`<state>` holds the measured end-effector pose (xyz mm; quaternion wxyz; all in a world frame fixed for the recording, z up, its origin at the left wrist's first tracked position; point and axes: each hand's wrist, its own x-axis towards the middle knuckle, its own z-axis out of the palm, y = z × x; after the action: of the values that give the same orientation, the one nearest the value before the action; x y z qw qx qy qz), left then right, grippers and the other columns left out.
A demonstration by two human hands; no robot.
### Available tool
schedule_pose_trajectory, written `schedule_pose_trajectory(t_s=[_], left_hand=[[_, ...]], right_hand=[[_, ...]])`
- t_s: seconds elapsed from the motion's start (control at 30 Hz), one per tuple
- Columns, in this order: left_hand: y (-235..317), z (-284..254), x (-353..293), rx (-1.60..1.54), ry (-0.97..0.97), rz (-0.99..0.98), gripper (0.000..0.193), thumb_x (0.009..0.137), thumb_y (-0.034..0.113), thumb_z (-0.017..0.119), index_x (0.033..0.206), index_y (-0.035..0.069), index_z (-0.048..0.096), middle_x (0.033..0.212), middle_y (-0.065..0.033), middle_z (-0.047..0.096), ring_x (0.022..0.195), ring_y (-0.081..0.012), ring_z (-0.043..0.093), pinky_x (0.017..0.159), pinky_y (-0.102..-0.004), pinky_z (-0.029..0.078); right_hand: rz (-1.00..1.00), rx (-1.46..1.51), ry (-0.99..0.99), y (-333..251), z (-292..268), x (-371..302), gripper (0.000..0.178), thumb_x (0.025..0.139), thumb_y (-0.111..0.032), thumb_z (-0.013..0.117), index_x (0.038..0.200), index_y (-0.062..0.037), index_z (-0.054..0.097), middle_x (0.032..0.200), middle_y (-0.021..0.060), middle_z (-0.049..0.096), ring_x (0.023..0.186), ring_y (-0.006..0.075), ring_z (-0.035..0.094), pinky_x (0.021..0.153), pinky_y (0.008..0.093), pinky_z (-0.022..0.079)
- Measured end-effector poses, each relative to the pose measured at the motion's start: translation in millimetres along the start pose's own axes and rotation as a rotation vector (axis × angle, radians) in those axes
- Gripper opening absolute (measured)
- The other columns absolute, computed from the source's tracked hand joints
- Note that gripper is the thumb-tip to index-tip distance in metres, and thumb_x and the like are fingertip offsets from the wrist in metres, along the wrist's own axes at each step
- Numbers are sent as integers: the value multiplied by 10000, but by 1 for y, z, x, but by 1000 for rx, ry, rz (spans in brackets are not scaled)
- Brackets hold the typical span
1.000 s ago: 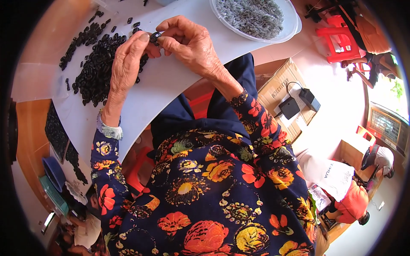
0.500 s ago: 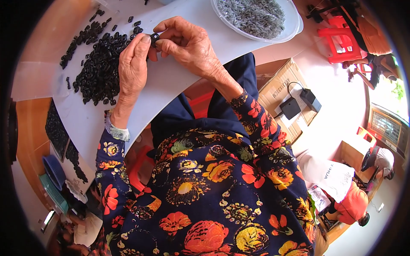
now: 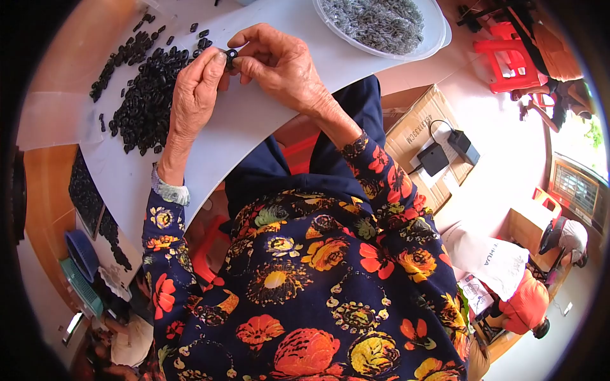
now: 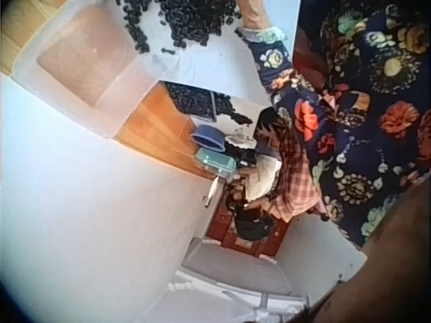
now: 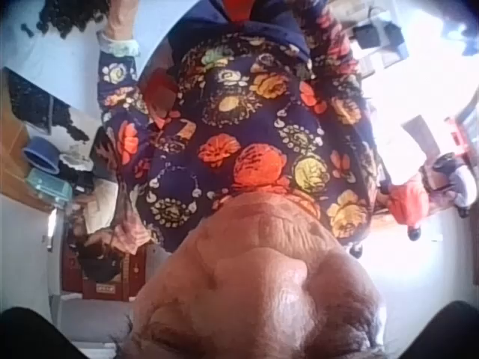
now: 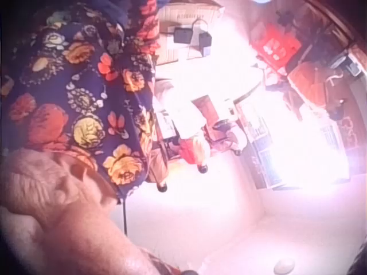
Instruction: The person assembles small plastic clips by picking up plastic pieces and metal pins from the table and fitting them together by hand.
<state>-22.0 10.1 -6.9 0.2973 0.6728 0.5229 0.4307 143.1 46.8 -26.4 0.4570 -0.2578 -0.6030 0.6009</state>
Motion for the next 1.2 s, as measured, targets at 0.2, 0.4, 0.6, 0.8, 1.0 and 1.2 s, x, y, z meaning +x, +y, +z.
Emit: schedule_pose_trajectory(t_s=[0.2,0.4,0.6,0.8,1.0,1.2], left_hand=[[0,5,-3,-102,70,-71,237,971,195,487,820,12,496,573,-9,420,547,-65,392,490,-248,362],[3,4,-6,-72,80,-64,229,964,190,496,829,5,507,581,-11,421,543,-64,398,489,-248,364],[1,4,-8,-112,55,-107,260,958,211,508,828,-15,508,593,-2,430,544,-64,404,494,-249,368],[-9,8,-11,-175,58,-108,276,960,236,500,877,-27,525,623,6,405,593,-56,374,516,-243,370],[-10,11,-14,-202,47,-77,269,969,237,488,950,-26,540,653,6,431,626,-58,389,545,-242,383],[-12,13,-14,-194,79,-65,288,969,251,494,980,-29,555,657,-2,459,624,-68,410,560,-241,397]], right_hand=[[-1,-77,-19,2,2,-2,286,862,-34,635,1137,12,576,829,33,639,720,79,606,694,220,506],[-164,-371,5,0,2,-2,325,780,-95,727,1070,6,623,793,60,649,710,118,639,662,256,521],[-243,-476,19,-2,3,-2,325,743,-106,745,1031,0,640,790,89,650,683,162,641,648,282,521],[-356,-549,-27,-3,0,0,311,713,-93,738,999,-18,642,786,96,643,681,210,636,633,306,519],[-364,-536,-44,-5,0,-2,278,721,-78,714,978,-18,630,806,103,643,706,242,645,643,323,524],[-372,-549,-41,-5,1,-2,258,726,-79,710,955,-14,610,810,110,637,721,262,648,654,333,528]])
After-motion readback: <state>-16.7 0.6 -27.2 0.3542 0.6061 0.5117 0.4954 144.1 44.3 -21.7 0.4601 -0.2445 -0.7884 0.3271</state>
